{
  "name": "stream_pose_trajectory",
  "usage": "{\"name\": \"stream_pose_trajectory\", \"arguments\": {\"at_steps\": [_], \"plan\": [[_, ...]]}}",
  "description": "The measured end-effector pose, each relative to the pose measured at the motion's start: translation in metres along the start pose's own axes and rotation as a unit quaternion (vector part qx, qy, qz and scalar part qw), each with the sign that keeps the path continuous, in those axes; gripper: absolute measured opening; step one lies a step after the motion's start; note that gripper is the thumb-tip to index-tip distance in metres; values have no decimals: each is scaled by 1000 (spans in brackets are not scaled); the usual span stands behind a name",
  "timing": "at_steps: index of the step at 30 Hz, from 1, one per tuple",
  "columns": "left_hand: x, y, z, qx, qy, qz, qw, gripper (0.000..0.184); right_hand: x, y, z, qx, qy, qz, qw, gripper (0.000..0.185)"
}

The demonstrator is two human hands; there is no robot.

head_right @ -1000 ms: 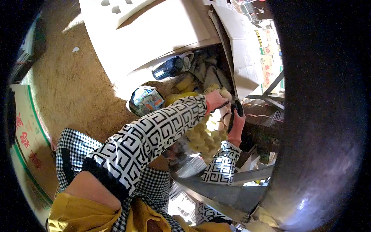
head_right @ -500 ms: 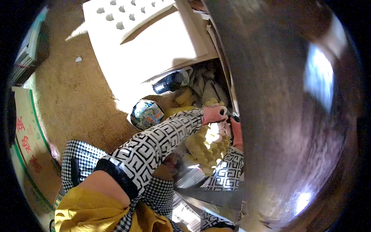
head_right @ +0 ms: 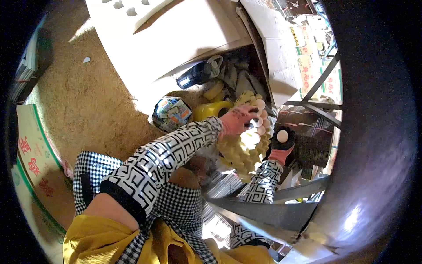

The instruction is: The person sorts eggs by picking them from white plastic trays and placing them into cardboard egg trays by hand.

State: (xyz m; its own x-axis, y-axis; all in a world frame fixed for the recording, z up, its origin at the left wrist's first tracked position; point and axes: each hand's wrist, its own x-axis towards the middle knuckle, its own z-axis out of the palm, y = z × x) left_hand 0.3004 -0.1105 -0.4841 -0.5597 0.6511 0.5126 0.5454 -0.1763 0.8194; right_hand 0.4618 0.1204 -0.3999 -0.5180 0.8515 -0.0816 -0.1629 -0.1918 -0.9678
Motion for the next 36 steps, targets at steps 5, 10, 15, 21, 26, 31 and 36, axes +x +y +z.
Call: {"name": "stream_pose_trajectory", "arguments": {"at_steps": [5, 10, 15, 21, 26, 31, 36], "plan": [[-20, 35, -81, -91, 95, -281, 951, 50, 13, 13, -35, -83, 155, -42, 984, 37], [-86, 34, -150, -42, -17, -364, 930, 62, 31, 54, -12, -195, 197, -78, 958, 34], [-112, 56, -128, -39, -210, -358, 909, 86, -8, 59, 30, -198, 29, -2, 980, 26], [-77, 81, -73, -20, -253, -349, 902, 87, -33, 23, -59, -186, 103, 75, 974, 19], [-75, 79, -54, -20, -187, -372, 909, 81, -57, 31, -101, -323, 148, 93, 930, 18], [-70, 68, -38, -72, -41, -293, 953, 60, -53, 43, -117, -502, 120, 100, 851, 17], [-73, 68, -34, -43, -28, -308, 950, 56, -46, 49, -126, -656, 68, 99, 745, 16]]}}
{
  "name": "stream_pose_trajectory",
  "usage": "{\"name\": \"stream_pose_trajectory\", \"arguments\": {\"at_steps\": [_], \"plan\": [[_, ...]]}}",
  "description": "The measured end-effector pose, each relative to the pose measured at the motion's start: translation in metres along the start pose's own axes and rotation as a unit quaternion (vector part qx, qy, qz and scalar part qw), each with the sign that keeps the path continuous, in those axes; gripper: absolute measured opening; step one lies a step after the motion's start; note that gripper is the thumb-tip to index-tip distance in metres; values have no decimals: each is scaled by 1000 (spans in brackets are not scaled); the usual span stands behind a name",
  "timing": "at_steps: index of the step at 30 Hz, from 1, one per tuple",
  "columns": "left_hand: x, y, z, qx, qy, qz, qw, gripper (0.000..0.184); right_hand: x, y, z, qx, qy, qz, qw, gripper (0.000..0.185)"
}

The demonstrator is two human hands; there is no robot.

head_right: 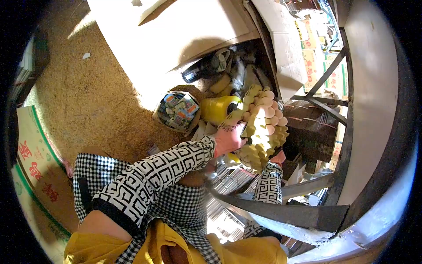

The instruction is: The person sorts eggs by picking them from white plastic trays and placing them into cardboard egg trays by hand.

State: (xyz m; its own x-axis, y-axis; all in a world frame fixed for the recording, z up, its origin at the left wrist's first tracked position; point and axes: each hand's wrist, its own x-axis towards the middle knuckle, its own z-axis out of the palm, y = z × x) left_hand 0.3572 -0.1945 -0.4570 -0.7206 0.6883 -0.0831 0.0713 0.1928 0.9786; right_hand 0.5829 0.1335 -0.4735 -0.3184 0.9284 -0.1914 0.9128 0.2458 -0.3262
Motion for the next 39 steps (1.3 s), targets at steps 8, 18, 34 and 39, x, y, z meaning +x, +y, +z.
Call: {"name": "stream_pose_trajectory", "arguments": {"at_steps": [8, 18, 34, 39], "plan": [[6, -8, -4, 27, -47, -39, 998, 70, 20, 10, 10, -309, -42, -75, 947, 15], [22, -9, 5, 25, 31, -43, 998, 55, 43, 23, 21, -522, -99, -158, 832, 13], [10, 2, -39, 68, -1, -52, 996, 60, 39, 22, 1, -470, 85, -181, 860, 15], [-18, 22, -96, 34, 26, -102, 994, 58, -53, -24, 11, -258, 63, -184, 946, 19]]}}
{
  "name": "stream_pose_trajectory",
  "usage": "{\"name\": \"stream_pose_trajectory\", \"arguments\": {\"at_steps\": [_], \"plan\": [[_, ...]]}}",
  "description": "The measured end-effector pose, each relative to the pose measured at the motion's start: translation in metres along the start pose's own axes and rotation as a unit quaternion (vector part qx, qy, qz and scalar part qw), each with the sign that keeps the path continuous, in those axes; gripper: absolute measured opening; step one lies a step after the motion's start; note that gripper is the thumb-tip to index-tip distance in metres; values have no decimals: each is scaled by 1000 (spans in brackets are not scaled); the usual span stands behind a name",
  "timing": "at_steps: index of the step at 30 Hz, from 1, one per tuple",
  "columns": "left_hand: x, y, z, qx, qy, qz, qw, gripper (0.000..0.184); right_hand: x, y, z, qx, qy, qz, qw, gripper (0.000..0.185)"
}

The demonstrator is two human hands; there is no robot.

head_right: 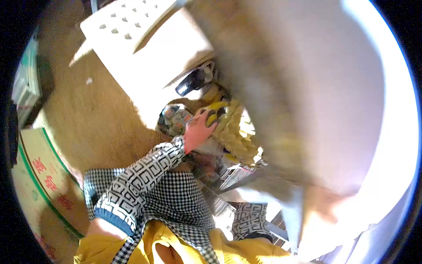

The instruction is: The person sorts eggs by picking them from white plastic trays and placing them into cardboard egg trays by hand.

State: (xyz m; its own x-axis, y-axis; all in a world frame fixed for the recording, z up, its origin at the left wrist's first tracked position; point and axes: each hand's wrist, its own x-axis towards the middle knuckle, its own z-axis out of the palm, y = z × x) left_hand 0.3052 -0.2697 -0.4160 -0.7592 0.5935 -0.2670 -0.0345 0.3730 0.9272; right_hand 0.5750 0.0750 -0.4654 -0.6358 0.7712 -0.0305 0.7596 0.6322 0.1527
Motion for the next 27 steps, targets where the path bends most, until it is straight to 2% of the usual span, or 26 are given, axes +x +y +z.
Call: {"name": "stream_pose_trajectory", "arguments": {"at_steps": [2, 3, 6, 8, 9, 10, 11, 13, 15, 16, 17, 19, 20, 22, 23, 24, 25, 26, 27], "plan": [[-13, -5, -7, 30, 42, 13, 999, 56, -43, -46, -14, 80, -31, -11, 996, 21], [-15, -20, 1, 47, 77, 58, 994, 53, -65, -71, -22, 116, -52, -18, 992, 22], [-56, -15, -19, 69, 78, 96, 990, 45, -131, -138, -53, 201, -107, -31, 973, 26], [-84, -42, -25, 51, -52, -28, 997, 42, -172, -172, -77, 257, -141, -29, 956, 28], [-98, -61, -26, 133, -53, 2, 990, 43, -191, -186, -92, 280, -157, -33, 947, 29], [-130, -31, -55, 74, -72, 2, 995, 44, -213, -196, -111, 304, -167, -35, 937, 30], [-158, -20, -69, 101, -32, 64, 992, 44, -233, -204, -134, 325, -180, -38, 928, 31], [-195, 10, -105, 150, -102, 26, 983, 43, -267, -212, -188, 368, -199, -44, 907, 34], [-233, 98, -140, 208, -163, -44, 963, 42, -294, -208, -253, 412, -213, -56, 884, 36], [-243, 116, -154, 305, -266, -65, 912, 36, -306, -203, -290, 434, -218, -68, 871, 37], [-267, 141, -162, 249, -217, -6, 944, 32, -319, -195, -328, 455, -223, -89, 857, 39], [-290, 195, -179, 189, -275, 34, 942, 30, -329, -171, -413, 494, -275, -150, 811, 41], [-298, 228, -184, 172, -274, 61, 944, 29, -327, -158, -458, 516, -369, -191, 749, 49], [-304, 302, -194, 158, -229, 122, 953, 36, -315, -127, -554, 515, -370, -241, 734, 50], [-300, 333, -196, 154, -197, 158, 955, 39, -318, -109, -550, 535, -266, -261, 758, 56], [-290, 358, -197, 150, -162, 210, 953, 43, -308, -90, -582, 621, -224, -160, 734, 56], [-278, 384, -197, 147, -115, 228, 956, 42, -297, -73, -603, 589, -123, -86, 794, 52], [-263, 406, -192, 140, -61, 252, 955, 39, -288, -61, -607, 598, -69, 45, 797, 44], [-243, 413, -188, 165, -6, 302, 939, 36, -280, -37, -550, 561, 3, 109, 821, 43]]}}
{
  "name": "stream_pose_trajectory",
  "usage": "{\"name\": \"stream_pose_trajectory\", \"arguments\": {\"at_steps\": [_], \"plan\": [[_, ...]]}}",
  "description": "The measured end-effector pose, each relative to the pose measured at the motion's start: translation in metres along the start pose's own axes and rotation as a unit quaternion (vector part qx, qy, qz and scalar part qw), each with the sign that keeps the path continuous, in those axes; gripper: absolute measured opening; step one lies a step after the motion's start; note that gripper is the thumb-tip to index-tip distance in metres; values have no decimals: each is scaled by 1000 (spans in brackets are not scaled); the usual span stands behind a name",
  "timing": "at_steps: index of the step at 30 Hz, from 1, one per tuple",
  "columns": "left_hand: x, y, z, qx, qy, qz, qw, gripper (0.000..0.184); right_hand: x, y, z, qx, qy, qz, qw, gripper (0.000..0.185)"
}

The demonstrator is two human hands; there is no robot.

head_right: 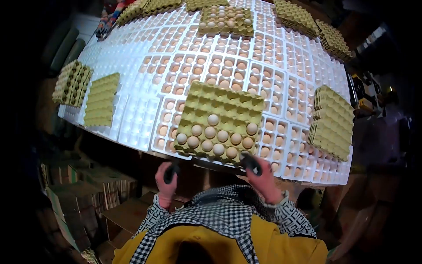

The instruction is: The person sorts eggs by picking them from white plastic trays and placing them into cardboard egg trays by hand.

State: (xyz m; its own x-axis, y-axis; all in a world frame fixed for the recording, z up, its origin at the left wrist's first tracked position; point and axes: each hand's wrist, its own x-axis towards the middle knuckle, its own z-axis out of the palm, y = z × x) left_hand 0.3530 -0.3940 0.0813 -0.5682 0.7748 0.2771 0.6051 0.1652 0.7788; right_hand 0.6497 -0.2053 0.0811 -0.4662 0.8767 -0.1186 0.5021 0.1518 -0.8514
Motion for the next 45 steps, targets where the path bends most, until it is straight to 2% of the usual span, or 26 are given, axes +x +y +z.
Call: {"name": "stream_pose_trajectory", "arguments": {"at_steps": [1, 2, 3, 4, 6, 8, 10, 13, 15, 19, 20, 22, 24, 26, 27, 28, 30, 34, 36, 38, 39, 41, 42, 43, 44, 45], "plan": [[25, 4, 2, -13, 11, -30, 999, 33, 25, -16, -18, 63, 32, 49, 996, 42], [47, 7, 9, -45, 52, -49, 996, 31, 41, -23, -33, 25, 80, 7, 996, 40], [73, 26, 8, -13, 35, -53, 998, 30, 56, -17, -42, 39, 88, 33, 995, 41], [92, 29, 14, -33, 28, -38, 998, 28, 69, -29, -52, 76, 55, 76, 993, 49], [119, 19, 28, 18, 11, -31, 999, 32, 87, 0, -41, -24, 71, 34, 997, 61], [133, 0, 41, 122, -7, -16, 992, 45, 98, -6, -37, -52, -17, 81, 995, 75], [141, -12, 52, 90, -120, -210, 966, 50, 99, 0, -21, -76, -33, 63, 995, 78], [142, -38, 67, 78, -163, -194, 964, 51, 91, -3, -2, 49, 5, 71, 996, 77], [142, -69, 70, -15, -166, -206, 964, 44, 86, 2, 5, 110, 31, 106, 988, 79], [153, -75, 60, -54, -195, -218, 955, 40, 85, 8, 18, 106, 77, 110, 985, 71], [150, -80, 64, -1, -176, -199, 964, 38, 85, 6, 21, 142, 102, 121, 977, 65], [146, -72, 57, -90, -148, -158, 972, 36, 82, 20, 28, 146, 140, 154, 967, 59], [145, -75, 52, -46, -142, -60, 987, 34, 72, 23, 33, 181, 193, 218, 940, 56], [173, -42, 23, -69, -249, -103, 960, 32, 58, 6, 39, 206, 242, 284, 905, 53], [175, -47, 17, -81, -243, -93, 962, 32, 63, -34, 46, 211, 260, 176, 926, 48], [177, -52, 9, -94, -239, -81, 963, 32, 66, -45, 57, 167, 302, 136, 929, 48], [190, -77, -1, -82, -273, -101, 953, 32, 66, -70, 66, 195, 276, 227, 913, 48], [226, -106, -28, -81, -249, -75, 962, 31, 95, -56, 112, 126, 303, 145, 934, 49], [241, -132, -32, -126, -271, -94, 950, 29, 115, -72, 129, 136, 282, 161, 936, 50], [259, -147, -41, -61, -344, -90, 933, 29, 130, -60, 143, 105, 247, 188, 945, 49], [264, -151, -46, 0, -349, -52, 936, 31, 135, -72, 137, 89, 172, 212, 958, 46], [275, -139, -53, 110, -301, 29, 947, 34, 142, -97, 124, 10, 228, 208, 951, 45], [286, -118, -56, 98, -301, -16, 949, 36, 143, -112, 116, -54, 271, 177, 945, 45], [291, -109, -51, 65, -284, 9, 957, 36, 147, -135, 106, -16, 267, 225, 937, 44], [297, -103, -47, 34, -268, 34, 962, 37, 151, -117, 100, -73, 226, 164, 958, 51], [301, -92, -39, 39, -258, 123, 958, 40, 156, -103, 104, -157, 177, 151, 960, 53]]}}
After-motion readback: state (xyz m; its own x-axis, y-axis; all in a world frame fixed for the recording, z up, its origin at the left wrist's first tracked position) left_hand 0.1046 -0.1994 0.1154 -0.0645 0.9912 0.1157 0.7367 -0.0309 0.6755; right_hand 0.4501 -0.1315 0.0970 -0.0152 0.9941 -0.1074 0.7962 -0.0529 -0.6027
